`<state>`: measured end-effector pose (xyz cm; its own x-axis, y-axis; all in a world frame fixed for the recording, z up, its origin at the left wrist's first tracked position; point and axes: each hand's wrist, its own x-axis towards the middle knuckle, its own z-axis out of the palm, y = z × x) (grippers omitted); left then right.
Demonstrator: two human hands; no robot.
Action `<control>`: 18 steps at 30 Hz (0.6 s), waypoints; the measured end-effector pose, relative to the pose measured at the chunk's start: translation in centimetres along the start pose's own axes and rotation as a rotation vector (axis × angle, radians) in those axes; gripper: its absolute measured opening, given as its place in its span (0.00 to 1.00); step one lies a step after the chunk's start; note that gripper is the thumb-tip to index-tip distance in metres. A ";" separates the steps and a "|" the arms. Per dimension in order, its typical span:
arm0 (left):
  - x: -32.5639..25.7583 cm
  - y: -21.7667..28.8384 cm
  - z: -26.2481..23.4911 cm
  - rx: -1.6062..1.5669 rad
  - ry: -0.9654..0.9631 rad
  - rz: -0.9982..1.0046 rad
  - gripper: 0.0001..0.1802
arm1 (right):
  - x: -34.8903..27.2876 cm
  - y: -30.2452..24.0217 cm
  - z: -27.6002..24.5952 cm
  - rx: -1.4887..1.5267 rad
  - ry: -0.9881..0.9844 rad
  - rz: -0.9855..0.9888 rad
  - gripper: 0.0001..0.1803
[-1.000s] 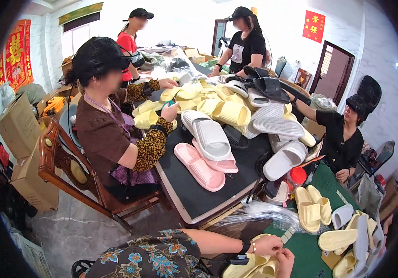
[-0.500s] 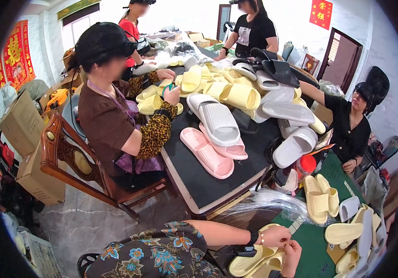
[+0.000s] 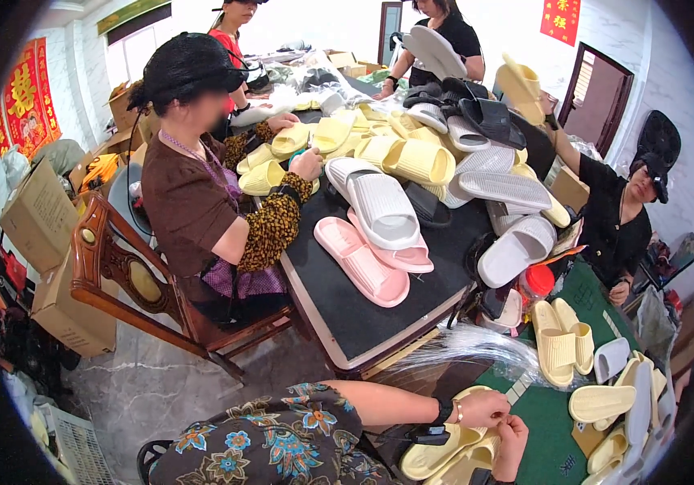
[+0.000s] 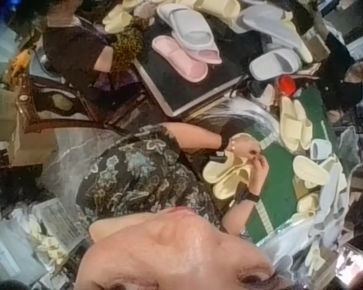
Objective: Trim and inspect finished foam slides/sandals in a shoe manufacturing facility.
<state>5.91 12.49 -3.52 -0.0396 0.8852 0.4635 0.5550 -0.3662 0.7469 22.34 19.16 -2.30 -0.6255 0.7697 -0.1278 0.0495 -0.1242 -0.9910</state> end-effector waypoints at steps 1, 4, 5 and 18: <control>0.0 0.0 0.0 0.005 0.008 0.001 0.07 | 0.0 0.0 0.0 0.000 0.001 0.000 0.02; -0.1 -0.1 0.0 0.015 -0.003 -0.012 0.07 | 0.0 0.1 0.0 0.014 0.007 0.000 0.02; -0.1 -0.2 0.0 0.019 -0.024 -0.025 0.07 | 0.2 0.2 -0.3 0.000 -0.007 0.002 0.02; -0.2 -0.5 0.3 0.026 0.001 0.021 0.07 | -1.0 -1.4 -0.1 -0.032 -0.057 0.104 0.11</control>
<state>5.89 12.58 -4.09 -0.0286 0.8770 0.4797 0.5775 -0.3772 0.7240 22.99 18.67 -0.80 -0.6593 0.7164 -0.2284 0.1407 -0.1809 -0.9734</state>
